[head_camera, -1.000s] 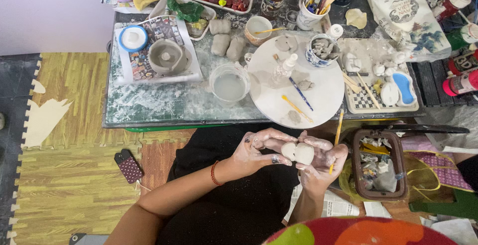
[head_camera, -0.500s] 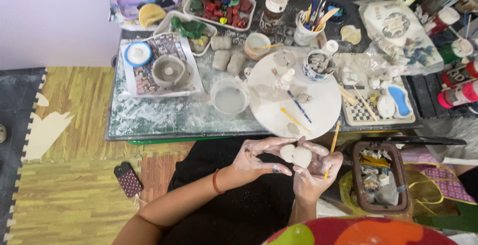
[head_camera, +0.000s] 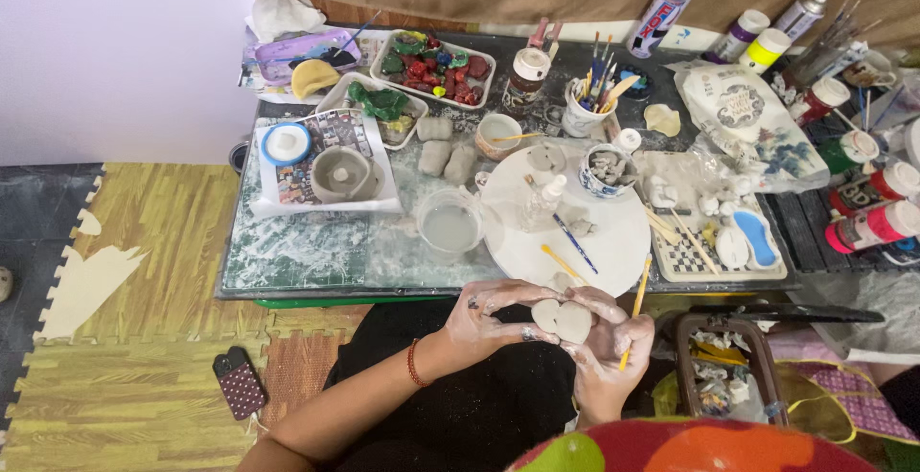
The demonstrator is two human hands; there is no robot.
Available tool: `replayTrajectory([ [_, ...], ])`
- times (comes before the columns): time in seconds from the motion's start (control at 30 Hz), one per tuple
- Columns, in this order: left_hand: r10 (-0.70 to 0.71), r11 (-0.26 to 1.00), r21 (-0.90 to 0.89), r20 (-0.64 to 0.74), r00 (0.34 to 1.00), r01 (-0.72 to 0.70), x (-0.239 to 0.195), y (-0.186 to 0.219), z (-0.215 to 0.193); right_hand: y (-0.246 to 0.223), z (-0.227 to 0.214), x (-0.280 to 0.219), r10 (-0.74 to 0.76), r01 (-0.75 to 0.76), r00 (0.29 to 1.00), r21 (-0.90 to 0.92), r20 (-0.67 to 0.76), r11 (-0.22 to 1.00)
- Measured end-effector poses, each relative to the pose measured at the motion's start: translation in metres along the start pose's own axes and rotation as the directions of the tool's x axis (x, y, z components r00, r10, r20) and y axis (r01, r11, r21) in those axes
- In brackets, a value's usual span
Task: The person shapes a small clay figure using a wooden stick to carve details. They then pick up a clay pot and use a brush to smooth the interior surface.
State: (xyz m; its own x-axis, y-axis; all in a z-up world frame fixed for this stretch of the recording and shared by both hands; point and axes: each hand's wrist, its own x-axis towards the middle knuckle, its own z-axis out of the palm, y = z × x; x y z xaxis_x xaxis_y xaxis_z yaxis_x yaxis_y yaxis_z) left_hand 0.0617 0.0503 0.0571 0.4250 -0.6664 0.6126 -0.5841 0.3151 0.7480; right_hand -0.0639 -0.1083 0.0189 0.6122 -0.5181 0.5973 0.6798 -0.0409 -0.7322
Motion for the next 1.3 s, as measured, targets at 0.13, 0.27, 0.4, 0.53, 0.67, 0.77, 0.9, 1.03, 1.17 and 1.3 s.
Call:
replayTrajectory([
  [0.13, -0.096, 0.995, 0.008, 0.033, 0.995, 0.096, 0.005, 0.02, -0.008, -0.002, 0.007, 0.003, 0.016, -0.018, 0.999, -0.037, -0.042, 0.999],
  [0.27, -0.126, 0.991, 0.043, 0.045, 0.991, 0.124, 0.011, 0.023, -0.009, 0.001, 0.01, 0.006, 0.022, -0.02, 0.997, 0.021, -0.071, 1.0],
  [0.4, 0.018, 0.992, 0.127, 0.015, 1.0, -0.02, 0.006, 0.017, -0.003, -0.004, 0.011, 0.003, 0.035, -0.033, 0.994, 0.027, -0.106, 0.999],
  [0.53, 0.09, 0.992, 0.087, -0.018, 0.996, -0.089, 0.002, 0.018, -0.003, -0.008, 0.011, 0.001, -0.012, 0.009, 0.996, -0.031, -0.088, 0.999],
  [0.67, 0.035, 0.988, 0.152, 0.039, 0.999, -0.041, 0.01, 0.025, -0.012, -0.003, 0.011, 0.005, -0.018, 0.016, 0.995, -0.021, -0.099, 1.0],
  [0.77, 0.11, 0.987, 0.115, 0.002, 0.994, -0.11, 0.014, 0.03, -0.014, -0.003, 0.011, 0.008, -0.032, 0.031, 0.996, -0.009, -0.077, 0.999],
  [0.9, 0.08, 0.991, 0.104, 0.009, 0.997, -0.08, 0.017, 0.037, -0.014, -0.001, 0.012, 0.008, -0.052, 0.051, 0.996, -0.004, -0.075, 0.999],
  [1.03, 0.059, 0.995, 0.08, 0.032, 0.998, -0.061, 0.021, 0.037, -0.018, 0.001, 0.014, 0.011, -0.057, 0.057, 0.994, -0.001, -0.09, 0.998],
  [1.17, 0.116, 0.987, 0.115, -0.013, 0.993, -0.114, 0.02, 0.033, -0.015, 0.001, 0.019, 0.012, -0.031, 0.039, 0.989, 0.049, -0.147, 0.998],
  [1.3, 0.037, 0.99, 0.134, -0.036, 0.999, -0.032, 0.02, 0.038, -0.011, -0.006, 0.024, 0.02, -0.091, 0.084, 0.989, -0.062, -0.119, 0.995],
])
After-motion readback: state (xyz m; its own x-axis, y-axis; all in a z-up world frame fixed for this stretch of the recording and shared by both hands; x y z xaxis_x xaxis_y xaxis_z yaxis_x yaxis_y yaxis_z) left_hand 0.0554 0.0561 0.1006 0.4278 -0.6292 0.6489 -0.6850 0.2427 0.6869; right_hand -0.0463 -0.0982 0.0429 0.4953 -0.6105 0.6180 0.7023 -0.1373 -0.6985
